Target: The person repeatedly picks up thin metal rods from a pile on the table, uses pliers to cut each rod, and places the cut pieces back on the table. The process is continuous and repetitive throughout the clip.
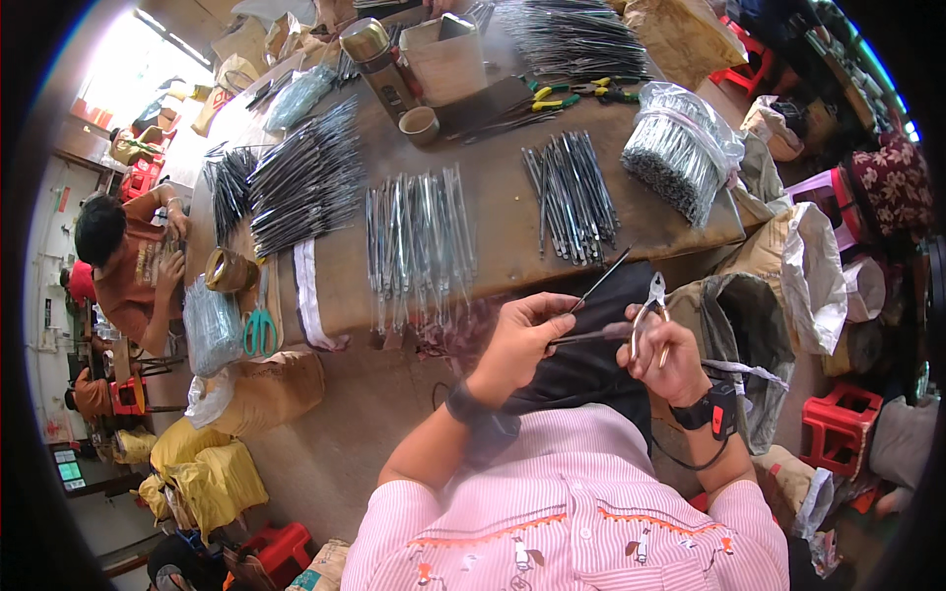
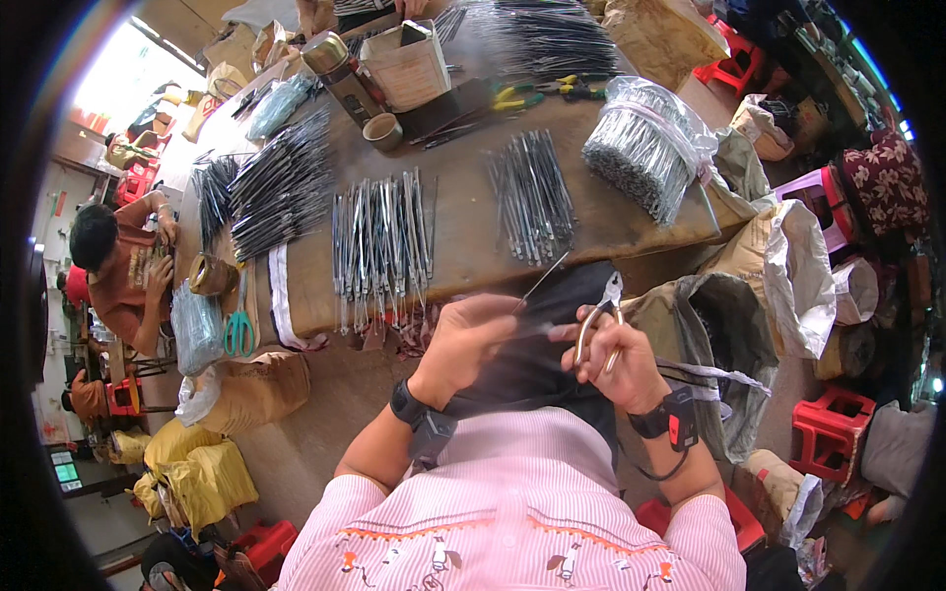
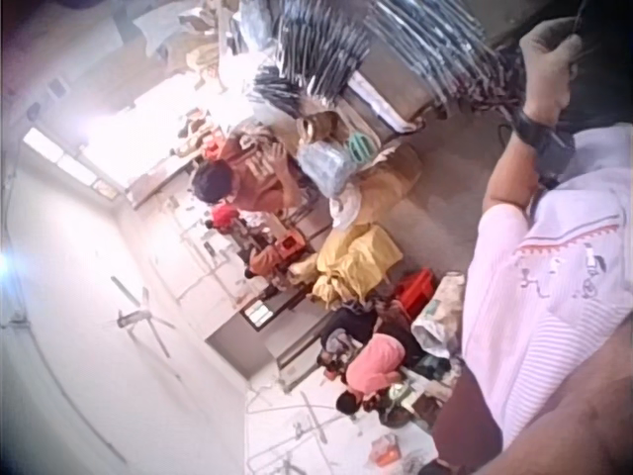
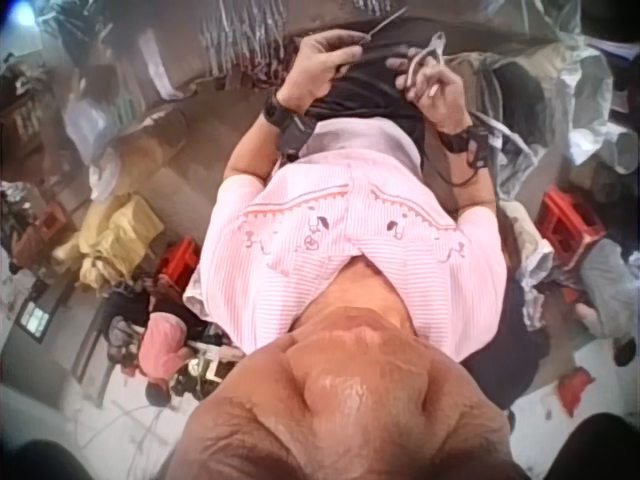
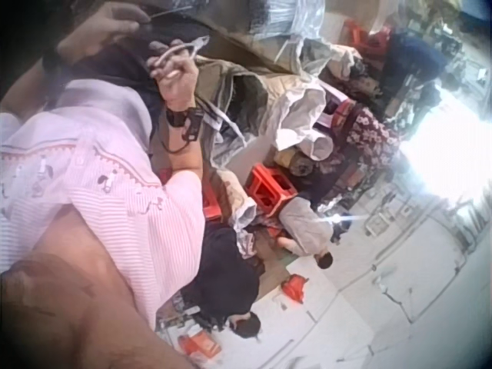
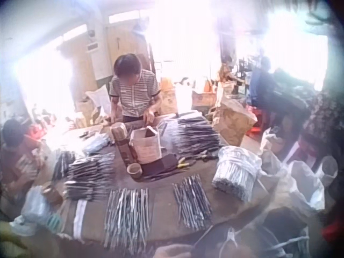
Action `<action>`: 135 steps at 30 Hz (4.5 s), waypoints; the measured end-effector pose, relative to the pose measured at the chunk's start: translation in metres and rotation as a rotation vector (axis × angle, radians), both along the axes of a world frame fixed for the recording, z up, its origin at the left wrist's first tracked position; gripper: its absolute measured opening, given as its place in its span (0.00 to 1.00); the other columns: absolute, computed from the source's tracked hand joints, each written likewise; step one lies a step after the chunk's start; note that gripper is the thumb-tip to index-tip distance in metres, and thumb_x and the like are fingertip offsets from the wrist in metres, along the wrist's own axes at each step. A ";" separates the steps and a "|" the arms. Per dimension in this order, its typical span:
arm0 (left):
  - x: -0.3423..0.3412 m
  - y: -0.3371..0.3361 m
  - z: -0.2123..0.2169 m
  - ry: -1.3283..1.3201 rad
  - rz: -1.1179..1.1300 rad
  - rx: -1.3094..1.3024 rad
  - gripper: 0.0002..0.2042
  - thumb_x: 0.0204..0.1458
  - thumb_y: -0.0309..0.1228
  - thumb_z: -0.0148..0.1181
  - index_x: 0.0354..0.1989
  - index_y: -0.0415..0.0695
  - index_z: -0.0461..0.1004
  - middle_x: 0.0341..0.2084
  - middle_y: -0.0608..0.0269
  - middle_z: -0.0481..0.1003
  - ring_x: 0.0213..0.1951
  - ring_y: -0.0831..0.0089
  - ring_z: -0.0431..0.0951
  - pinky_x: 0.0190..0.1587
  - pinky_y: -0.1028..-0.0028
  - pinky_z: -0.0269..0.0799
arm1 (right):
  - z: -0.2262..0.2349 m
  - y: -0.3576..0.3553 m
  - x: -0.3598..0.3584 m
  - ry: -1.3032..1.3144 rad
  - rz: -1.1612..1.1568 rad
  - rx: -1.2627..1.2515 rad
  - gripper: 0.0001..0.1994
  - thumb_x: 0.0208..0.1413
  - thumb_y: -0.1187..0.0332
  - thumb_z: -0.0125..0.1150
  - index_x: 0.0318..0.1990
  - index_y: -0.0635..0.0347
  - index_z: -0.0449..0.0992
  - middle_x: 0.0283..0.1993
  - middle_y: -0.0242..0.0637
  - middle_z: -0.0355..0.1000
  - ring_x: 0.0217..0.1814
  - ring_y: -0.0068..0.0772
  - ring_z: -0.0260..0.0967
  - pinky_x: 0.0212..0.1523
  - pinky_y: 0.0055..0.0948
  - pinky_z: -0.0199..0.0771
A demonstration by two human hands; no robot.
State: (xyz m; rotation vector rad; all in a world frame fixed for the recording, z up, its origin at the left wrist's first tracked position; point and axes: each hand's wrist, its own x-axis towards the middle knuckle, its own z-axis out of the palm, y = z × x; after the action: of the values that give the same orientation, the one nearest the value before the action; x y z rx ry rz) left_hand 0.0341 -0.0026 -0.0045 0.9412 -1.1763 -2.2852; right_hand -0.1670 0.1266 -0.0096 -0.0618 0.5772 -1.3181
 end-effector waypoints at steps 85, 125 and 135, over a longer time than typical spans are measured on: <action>-0.057 -0.102 -0.058 -0.818 0.033 -1.014 0.15 0.44 0.30 0.62 0.40 0.35 0.72 0.25 0.50 0.76 0.31 0.54 0.78 0.35 0.64 0.75 | -0.005 -0.009 -0.003 0.739 -0.036 0.099 0.09 0.48 0.73 0.50 0.38 0.63 0.68 0.29 0.34 0.68 0.27 0.22 0.65 0.21 0.19 0.62; 0.032 -0.037 -0.019 0.102 0.124 0.333 0.06 0.55 0.21 0.56 0.41 0.40 0.72 0.28 0.61 0.76 0.28 0.74 0.79 0.25 0.86 0.75 | -0.030 -0.072 -0.182 -0.057 -0.654 0.107 0.05 0.59 0.72 0.54 0.35 0.66 0.72 0.28 0.36 0.69 0.30 0.32 0.68 0.36 0.32 0.72; 0.022 -0.023 -0.016 0.102 -0.027 0.280 0.10 0.51 0.19 0.59 0.41 0.39 0.72 0.33 0.60 0.76 0.36 0.64 0.81 0.40 0.72 0.79 | 0.010 -0.028 -0.059 0.562 -0.416 0.093 0.06 0.56 0.71 0.60 0.37 0.63 0.72 0.30 0.40 0.73 0.29 0.36 0.73 0.30 0.34 0.76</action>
State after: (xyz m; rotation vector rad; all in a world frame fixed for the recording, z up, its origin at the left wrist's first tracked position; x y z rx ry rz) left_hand 0.0558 -0.0251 -0.0204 0.8958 -0.8457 -2.5320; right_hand -0.2260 0.0985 0.0005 -0.2510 1.1751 -1.6844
